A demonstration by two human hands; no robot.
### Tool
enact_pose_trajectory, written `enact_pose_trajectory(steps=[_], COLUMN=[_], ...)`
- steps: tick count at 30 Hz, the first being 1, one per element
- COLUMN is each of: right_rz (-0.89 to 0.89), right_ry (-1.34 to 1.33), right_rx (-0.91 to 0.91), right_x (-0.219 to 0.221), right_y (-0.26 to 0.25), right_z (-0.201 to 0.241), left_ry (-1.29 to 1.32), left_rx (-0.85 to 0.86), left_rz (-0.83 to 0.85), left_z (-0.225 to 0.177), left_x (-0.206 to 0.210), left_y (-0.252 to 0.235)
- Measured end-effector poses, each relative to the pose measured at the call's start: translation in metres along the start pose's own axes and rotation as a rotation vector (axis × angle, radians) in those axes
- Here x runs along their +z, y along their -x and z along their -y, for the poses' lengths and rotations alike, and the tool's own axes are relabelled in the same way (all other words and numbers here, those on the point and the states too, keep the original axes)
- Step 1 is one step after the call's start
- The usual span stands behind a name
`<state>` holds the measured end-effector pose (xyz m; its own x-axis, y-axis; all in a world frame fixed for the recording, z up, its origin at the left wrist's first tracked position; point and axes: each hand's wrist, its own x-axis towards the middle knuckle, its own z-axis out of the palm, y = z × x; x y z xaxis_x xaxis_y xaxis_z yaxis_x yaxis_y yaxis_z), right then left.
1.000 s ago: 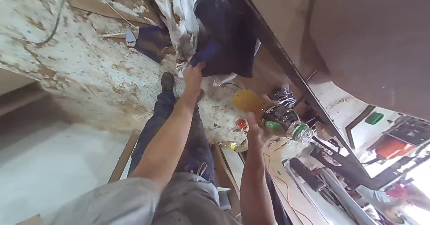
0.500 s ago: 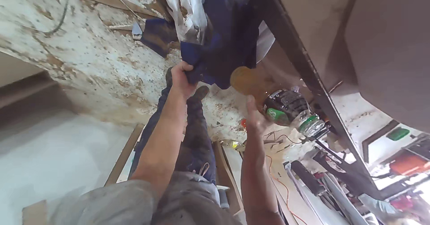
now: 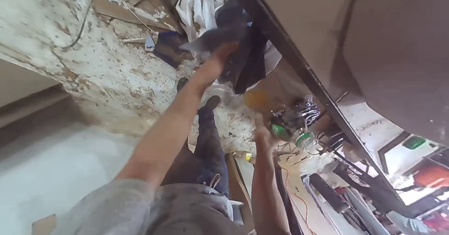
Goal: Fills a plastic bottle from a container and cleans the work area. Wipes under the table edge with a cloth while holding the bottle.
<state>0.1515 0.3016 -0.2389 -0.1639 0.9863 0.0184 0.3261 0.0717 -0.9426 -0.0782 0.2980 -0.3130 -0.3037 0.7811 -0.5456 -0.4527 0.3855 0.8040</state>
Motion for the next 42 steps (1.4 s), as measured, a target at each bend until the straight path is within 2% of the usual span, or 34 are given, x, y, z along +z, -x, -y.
enact_pose_trajectory(steps=[2,3,4,6,7,8,10,12,15,17,19,23,25,27,29,30,32,35,37,39,42], right_rz=[-0.030,-0.020,-0.004,-0.008,-0.011,-0.010,0.018,0.041,0.061,0.050,0.077,0.095,0.092,0.139,0.161,0.172,0.186,0.228,0.233,0.202,0.080], right_ry=[-0.036,-0.046,-0.050,-0.028,-0.017,-0.025,-0.045,-0.057,-0.041,-0.010,0.009,-0.008,-0.008,-0.022,-0.049,-0.050,-0.046,-0.024,-0.033,-0.098,-0.133], right_rx=[0.025,0.035,0.044,0.055,0.049,0.043,0.004,-0.012,0.006,0.050,0.065,0.089,0.128,0.097,0.108,0.118,0.138,0.197,0.137,0.059,0.089], right_x=[-0.021,-0.028,-0.035,-0.046,-0.050,-0.053,-0.056,-0.058,-0.062,-0.065,-0.069,-0.067,-0.069,-0.074,-0.080,-0.084,-0.093,-0.119,-0.130,-0.136,-0.157], right_y=[0.018,0.023,0.028,0.036,0.039,0.041,0.042,0.042,0.046,0.050,0.053,0.054,0.059,0.056,0.055,0.056,0.055,0.058,0.056,0.048,0.056], right_z=[0.002,0.003,0.003,0.004,0.004,0.003,-0.001,-0.004,-0.006,-0.005,-0.008,-0.014,-0.005,0.006,0.022,0.031,0.053,0.089,0.101,0.113,0.152], left_ry=[-0.690,-0.942,-1.032,-1.068,-1.084,-1.082,-1.010,-1.008,-1.209,-1.269,-1.316,-1.218,-1.292,-1.402,-1.380,-1.361,-1.269,-1.025,-0.734,-0.390,0.165], left_rx=[-0.002,0.024,-0.024,-0.142,-0.142,-0.070,0.170,0.397,0.690,0.763,0.616,-0.121,-0.261,-0.230,-0.170,-0.199,-0.241,-0.136,-0.125,-0.130,-0.196], left_rz=[0.270,0.365,0.403,0.349,0.293,0.232,0.149,0.198,0.308,0.275,0.230,0.205,0.243,0.324,0.362,0.348,0.263,0.066,0.056,0.134,0.252], left_z=[-0.007,0.008,0.023,0.033,0.032,0.039,0.079,0.124,0.159,0.154,0.142,0.144,0.128,0.095,0.067,0.049,0.008,-0.035,-0.046,-0.053,-0.041], left_x=[0.008,0.008,0.006,0.003,0.001,-0.003,-0.011,-0.011,0.002,0.018,0.035,0.055,0.068,0.077,0.071,0.064,0.042,0.012,0.006,0.007,0.005], left_y=[-0.038,-0.067,-0.088,-0.098,-0.091,-0.079,-0.052,-0.031,-0.040,-0.071,-0.101,-0.140,-0.129,-0.100,-0.062,-0.041,0.000,0.058,0.090,0.119,0.154])
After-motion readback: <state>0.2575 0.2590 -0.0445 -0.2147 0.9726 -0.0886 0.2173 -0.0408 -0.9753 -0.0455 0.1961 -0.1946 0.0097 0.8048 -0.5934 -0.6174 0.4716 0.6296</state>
